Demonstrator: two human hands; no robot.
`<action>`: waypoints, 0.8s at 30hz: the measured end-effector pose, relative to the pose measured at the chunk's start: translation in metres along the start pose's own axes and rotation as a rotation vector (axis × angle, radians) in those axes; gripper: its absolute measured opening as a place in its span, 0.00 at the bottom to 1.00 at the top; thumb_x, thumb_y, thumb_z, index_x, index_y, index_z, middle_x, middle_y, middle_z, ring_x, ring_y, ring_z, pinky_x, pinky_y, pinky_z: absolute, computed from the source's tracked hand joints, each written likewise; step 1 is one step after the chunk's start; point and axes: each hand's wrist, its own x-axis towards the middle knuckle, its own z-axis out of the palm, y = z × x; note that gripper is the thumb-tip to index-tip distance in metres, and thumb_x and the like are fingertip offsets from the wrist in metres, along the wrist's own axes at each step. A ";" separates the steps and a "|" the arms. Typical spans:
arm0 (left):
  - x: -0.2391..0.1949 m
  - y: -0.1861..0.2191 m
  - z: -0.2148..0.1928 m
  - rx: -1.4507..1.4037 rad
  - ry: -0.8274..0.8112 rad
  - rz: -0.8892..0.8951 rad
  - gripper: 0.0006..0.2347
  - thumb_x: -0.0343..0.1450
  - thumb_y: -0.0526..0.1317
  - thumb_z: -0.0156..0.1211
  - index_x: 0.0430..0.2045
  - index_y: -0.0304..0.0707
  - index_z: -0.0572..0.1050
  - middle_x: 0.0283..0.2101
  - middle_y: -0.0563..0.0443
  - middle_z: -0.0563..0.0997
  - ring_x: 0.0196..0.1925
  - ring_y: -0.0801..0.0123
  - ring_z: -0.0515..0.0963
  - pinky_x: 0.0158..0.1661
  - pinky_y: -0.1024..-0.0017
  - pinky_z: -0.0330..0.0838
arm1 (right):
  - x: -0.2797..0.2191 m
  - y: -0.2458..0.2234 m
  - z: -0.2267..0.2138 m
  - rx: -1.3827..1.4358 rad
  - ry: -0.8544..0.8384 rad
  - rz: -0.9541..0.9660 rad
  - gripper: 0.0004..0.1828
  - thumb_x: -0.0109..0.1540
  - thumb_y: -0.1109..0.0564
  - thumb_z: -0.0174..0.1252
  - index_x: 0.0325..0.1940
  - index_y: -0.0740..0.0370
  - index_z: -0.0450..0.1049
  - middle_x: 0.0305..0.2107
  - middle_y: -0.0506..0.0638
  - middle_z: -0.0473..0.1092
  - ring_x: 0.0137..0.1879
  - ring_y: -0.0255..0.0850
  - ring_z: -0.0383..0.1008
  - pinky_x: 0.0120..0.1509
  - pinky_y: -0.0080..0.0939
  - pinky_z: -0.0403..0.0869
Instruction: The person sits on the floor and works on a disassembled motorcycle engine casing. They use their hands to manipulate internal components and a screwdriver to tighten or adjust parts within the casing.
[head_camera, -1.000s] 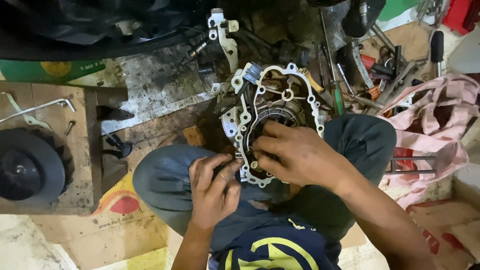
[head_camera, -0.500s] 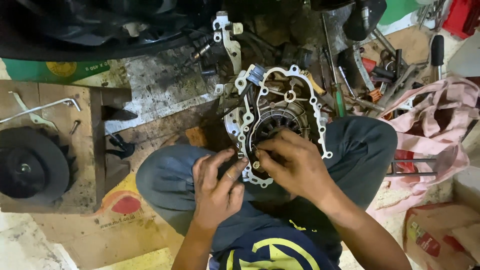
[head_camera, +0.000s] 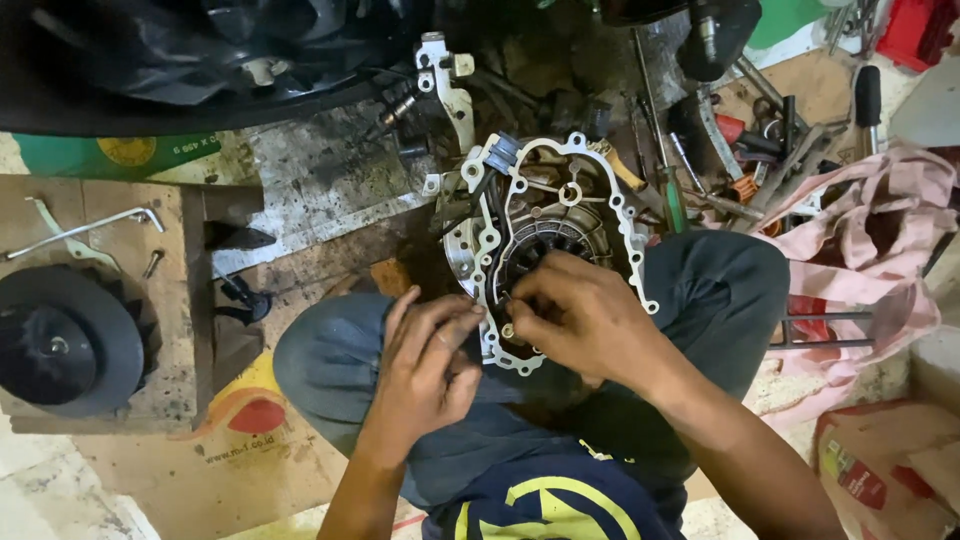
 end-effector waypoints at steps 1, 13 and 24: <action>0.001 -0.004 0.003 -0.003 -0.004 0.004 0.20 0.56 0.28 0.56 0.44 0.35 0.72 0.47 0.47 0.76 0.47 0.62 0.78 0.63 0.53 0.58 | -0.001 0.003 0.001 -0.001 0.004 0.005 0.09 0.52 0.55 0.61 0.32 0.62 0.78 0.23 0.47 0.68 0.22 0.37 0.67 0.25 0.34 0.66; 0.003 -0.005 0.006 -0.092 0.267 0.106 0.11 0.66 0.39 0.60 0.39 0.37 0.77 0.42 0.45 0.79 0.45 0.53 0.79 0.62 0.51 0.54 | -0.029 0.038 0.027 0.324 0.274 -0.139 0.05 0.51 0.62 0.65 0.31 0.61 0.79 0.16 0.50 0.66 0.23 0.40 0.69 0.27 0.38 0.68; 0.020 0.010 0.003 -0.210 0.127 0.013 0.01 0.69 0.38 0.61 0.28 0.45 0.78 0.28 0.57 0.75 0.34 0.67 0.78 0.47 0.70 0.57 | -0.044 0.016 0.014 0.280 0.374 -0.207 0.12 0.52 0.62 0.66 0.40 0.65 0.79 0.28 0.55 0.75 0.26 0.45 0.76 0.23 0.38 0.73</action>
